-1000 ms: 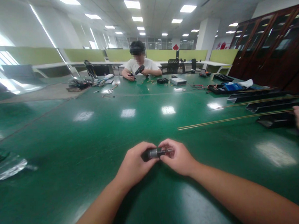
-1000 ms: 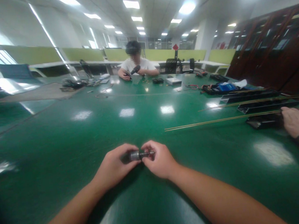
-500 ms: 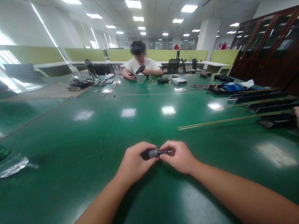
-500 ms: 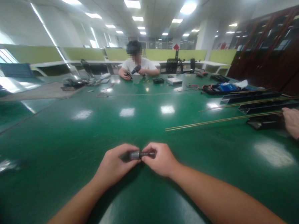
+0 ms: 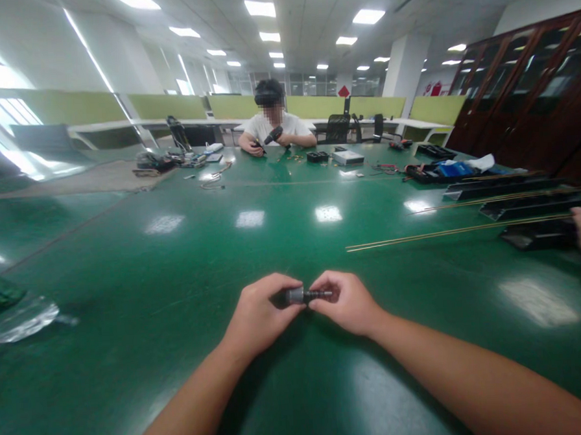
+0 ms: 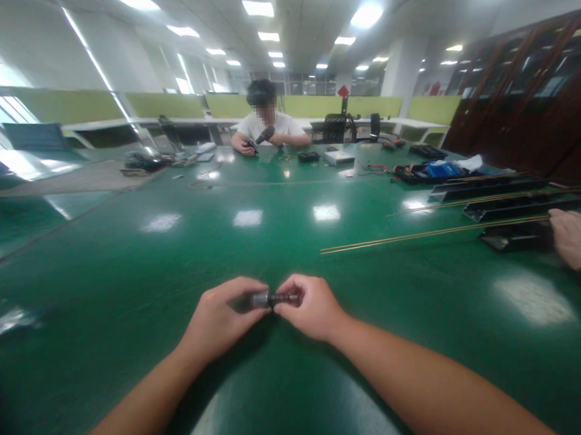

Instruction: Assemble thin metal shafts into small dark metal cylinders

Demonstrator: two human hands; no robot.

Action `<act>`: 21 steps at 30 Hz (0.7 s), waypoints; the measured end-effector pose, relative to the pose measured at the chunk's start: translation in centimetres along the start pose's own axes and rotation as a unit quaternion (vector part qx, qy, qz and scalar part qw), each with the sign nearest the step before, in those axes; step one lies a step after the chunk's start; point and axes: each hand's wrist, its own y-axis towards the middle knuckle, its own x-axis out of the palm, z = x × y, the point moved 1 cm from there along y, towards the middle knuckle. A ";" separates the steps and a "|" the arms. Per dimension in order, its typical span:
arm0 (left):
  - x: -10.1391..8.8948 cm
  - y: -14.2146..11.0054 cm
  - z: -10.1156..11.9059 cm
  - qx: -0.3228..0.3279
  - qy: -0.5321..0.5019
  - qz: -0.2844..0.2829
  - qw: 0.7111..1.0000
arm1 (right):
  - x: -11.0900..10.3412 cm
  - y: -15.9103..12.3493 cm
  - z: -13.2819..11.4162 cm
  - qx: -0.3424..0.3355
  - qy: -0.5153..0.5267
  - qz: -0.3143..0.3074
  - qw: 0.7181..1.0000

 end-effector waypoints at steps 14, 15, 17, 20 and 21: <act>-0.3 0.0 0.1 0.012 0.005 0.000 1.000 | -0.1 0.0 0.1 0.005 -0.010 0.004 1.000; -0.3 0.0 0.1 0.013 0.004 -0.001 1.000 | -0.1 0.0 0.1 0.006 -0.012 0.004 1.000; -0.4 0.0 0.1 0.017 0.003 -0.002 1.000 | -0.1 0.0 0.2 0.007 -0.014 0.005 1.000; -0.5 0.0 0.0 0.023 0.004 -0.002 1.000 | -0.1 0.0 0.2 0.007 -0.017 0.005 1.000; -0.5 0.1 0.0 0.025 0.004 -0.001 1.000 | -0.1 0.0 0.2 0.006 -0.017 0.006 1.000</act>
